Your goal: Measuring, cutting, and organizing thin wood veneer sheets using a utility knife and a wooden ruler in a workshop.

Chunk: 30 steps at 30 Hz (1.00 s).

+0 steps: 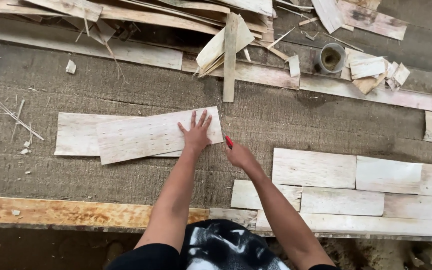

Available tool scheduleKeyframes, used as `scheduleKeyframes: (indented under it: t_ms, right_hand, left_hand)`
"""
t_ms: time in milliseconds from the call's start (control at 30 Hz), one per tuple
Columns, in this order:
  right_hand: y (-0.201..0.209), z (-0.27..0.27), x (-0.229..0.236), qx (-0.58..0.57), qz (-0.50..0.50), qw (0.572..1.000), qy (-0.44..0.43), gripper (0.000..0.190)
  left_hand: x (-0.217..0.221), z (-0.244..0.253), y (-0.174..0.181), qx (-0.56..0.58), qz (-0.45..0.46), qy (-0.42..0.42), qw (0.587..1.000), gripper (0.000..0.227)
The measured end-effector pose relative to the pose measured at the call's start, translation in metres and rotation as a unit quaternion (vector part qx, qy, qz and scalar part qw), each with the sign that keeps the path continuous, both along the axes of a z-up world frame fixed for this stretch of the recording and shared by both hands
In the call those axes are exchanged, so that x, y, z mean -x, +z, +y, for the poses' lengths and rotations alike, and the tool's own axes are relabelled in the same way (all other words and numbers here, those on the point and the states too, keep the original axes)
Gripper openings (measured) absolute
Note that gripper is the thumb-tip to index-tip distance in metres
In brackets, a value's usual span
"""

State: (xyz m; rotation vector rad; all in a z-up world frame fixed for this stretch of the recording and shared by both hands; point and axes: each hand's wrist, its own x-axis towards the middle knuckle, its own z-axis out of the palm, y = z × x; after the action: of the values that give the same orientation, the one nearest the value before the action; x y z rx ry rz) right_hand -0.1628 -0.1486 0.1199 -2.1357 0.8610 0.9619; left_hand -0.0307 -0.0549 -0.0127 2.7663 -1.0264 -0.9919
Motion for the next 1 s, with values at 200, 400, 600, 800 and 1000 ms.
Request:
scheduleKeyframes:
  t_ms: [200, 400, 600, 800, 1000]
  right_hand:
    - [0.024, -0.011, -0.037, 0.009, -0.07, 0.995, -0.07, 0.057]
    - [-0.044, -0.023, -0.067, 0.045, -0.08, 0.994, -0.065, 0.057]
    - [-0.065, -0.021, -0.074, 0.055, -0.067, 0.995, -0.04, 0.056]
    - [0.006, -0.003, -0.047, 0.03, -0.023, 0.999, -0.028, 0.059]
    - [0.065, 0.031, 0.008, -0.02, 0.007, 0.999, -0.025, 0.056]
  left_hand:
    - [-0.002, -0.002, -0.005, 0.004, 0.0, -0.001, 1.0, 0.106]
    - [-0.002, 0.0, -0.006, 0.005, 0.001, 0.002, 1.0, 0.104]
    - [-0.003, 0.001, -0.002, 0.014, 0.011, 0.009, 1.0, 0.105]
    - [-0.003, 0.001, -0.006, 0.017, 0.008, 0.01, 1.0, 0.104]
    - [-0.003, 0.001, -0.002, 0.021, -0.004, 0.007, 1.0, 0.103]
